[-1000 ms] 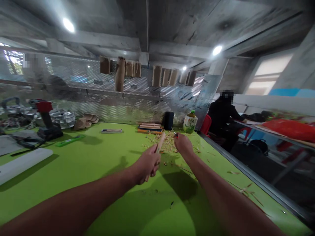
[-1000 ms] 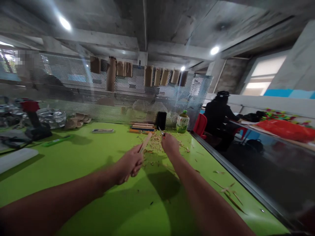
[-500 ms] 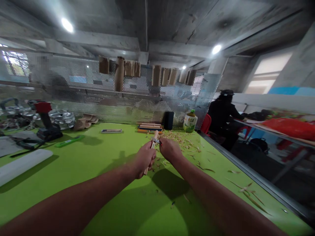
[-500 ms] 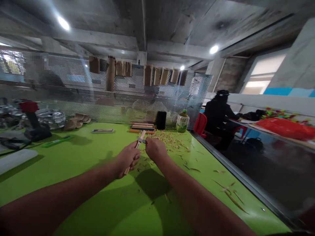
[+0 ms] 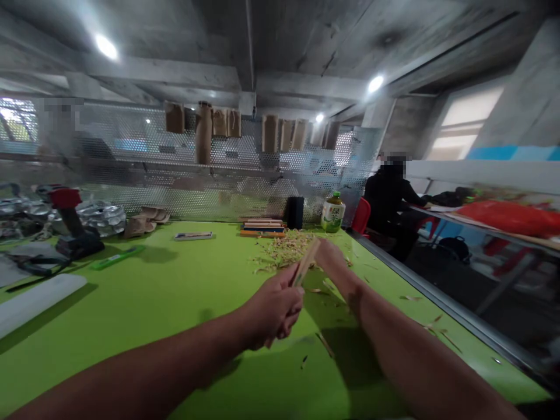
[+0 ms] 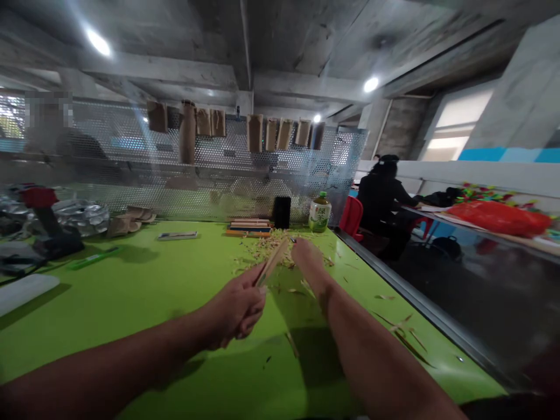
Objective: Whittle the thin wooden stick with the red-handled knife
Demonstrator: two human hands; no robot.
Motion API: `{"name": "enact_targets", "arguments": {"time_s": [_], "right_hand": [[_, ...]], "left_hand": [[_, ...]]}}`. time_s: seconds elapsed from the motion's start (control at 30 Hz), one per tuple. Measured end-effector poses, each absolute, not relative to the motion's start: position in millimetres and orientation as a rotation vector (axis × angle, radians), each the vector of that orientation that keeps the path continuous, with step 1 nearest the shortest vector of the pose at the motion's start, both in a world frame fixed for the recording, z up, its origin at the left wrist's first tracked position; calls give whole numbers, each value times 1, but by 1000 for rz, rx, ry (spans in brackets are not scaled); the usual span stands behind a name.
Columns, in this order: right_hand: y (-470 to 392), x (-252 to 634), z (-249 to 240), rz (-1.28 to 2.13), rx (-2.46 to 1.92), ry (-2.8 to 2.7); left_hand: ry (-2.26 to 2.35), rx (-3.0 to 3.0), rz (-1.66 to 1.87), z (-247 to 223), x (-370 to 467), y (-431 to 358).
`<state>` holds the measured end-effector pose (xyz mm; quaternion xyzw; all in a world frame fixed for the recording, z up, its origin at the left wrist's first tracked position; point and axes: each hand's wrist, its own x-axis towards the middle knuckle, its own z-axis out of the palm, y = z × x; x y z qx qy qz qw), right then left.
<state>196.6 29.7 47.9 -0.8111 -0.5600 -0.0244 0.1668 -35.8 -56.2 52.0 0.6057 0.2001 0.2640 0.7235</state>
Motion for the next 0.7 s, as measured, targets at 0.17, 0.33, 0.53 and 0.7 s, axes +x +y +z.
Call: {"name": "enact_targets", "arguments": {"time_s": [0.17,0.33,0.53,0.7], "right_hand": [[24,181,51,-170,-2204,-1585],[8,132,50,-234,-2075,-1865],[0,117,51,-316,-2050,-1980],[2,124,52,-414,-2015,-1984]], "left_hand": [[588,1229,777,51,-40,-25],[653,1217,842,57,-43,-13],[651,1234,873,56,-41,-16],[687,1220,846,62,-37,-23]]}}
